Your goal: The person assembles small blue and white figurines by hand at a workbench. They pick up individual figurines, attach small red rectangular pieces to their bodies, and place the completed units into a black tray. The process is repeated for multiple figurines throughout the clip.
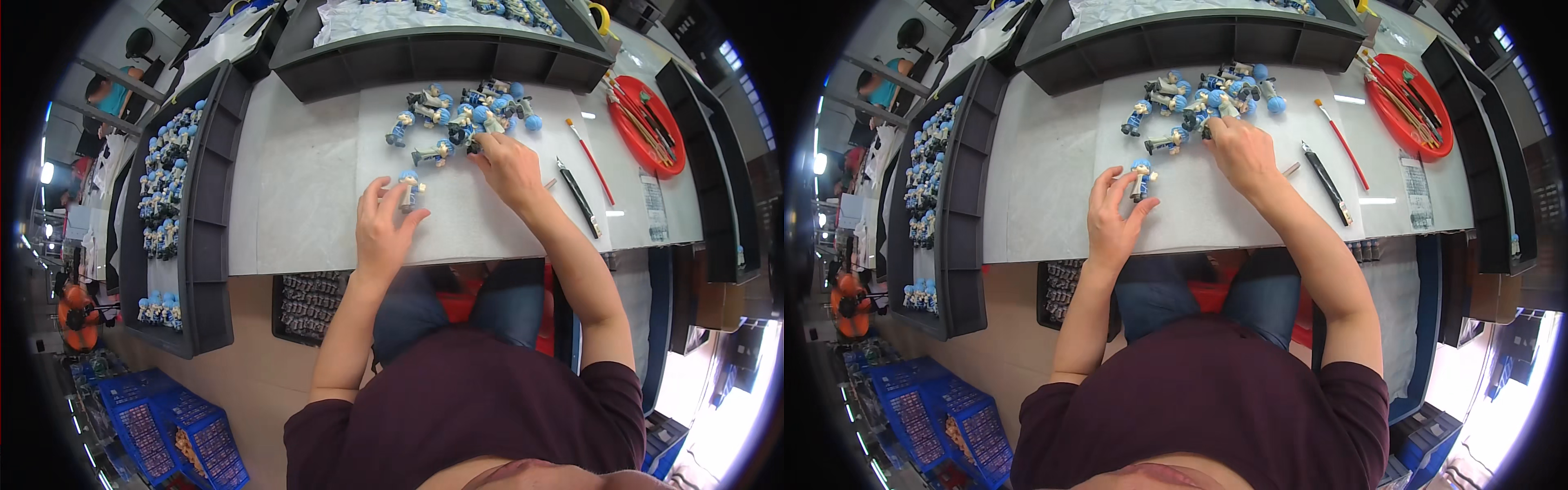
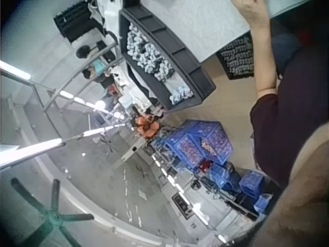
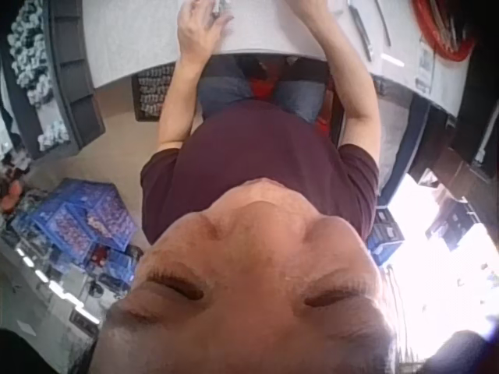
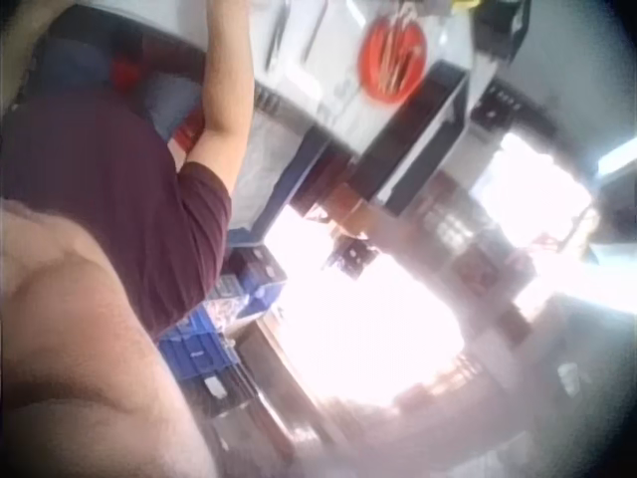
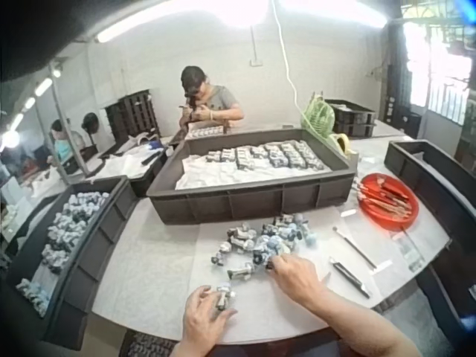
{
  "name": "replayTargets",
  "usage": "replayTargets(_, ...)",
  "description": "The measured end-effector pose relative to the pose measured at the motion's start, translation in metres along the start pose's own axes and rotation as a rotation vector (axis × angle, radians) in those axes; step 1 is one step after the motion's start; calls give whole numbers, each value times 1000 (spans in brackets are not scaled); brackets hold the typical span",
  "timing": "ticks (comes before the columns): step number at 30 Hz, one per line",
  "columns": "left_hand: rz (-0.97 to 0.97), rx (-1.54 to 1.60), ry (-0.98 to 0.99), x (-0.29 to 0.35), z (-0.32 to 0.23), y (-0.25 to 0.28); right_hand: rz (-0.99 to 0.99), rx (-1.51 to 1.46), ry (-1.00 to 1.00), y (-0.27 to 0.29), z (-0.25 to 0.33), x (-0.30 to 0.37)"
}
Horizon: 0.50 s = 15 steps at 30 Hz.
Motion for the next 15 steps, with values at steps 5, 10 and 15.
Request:
replayTargets(5, -45, 37, -146, 2, -22, 3, -34, -354, -39, 29, -6, 17)
replayTargets(10, 230, 473, -257, -4, -60, -23, -30, -599, 158, 54, 20, 60)
replayTargets(15, 430, 338, -339, 7, -69, -61, 52, -510, 232, 52, 31, 89)
Point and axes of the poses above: each hand's wrist, its own x-axis away from the middle knuckle, its own y-axis out of the back of the hand, z = x × y, the point moved 8 cm from there along -x, towards the middle knuckle
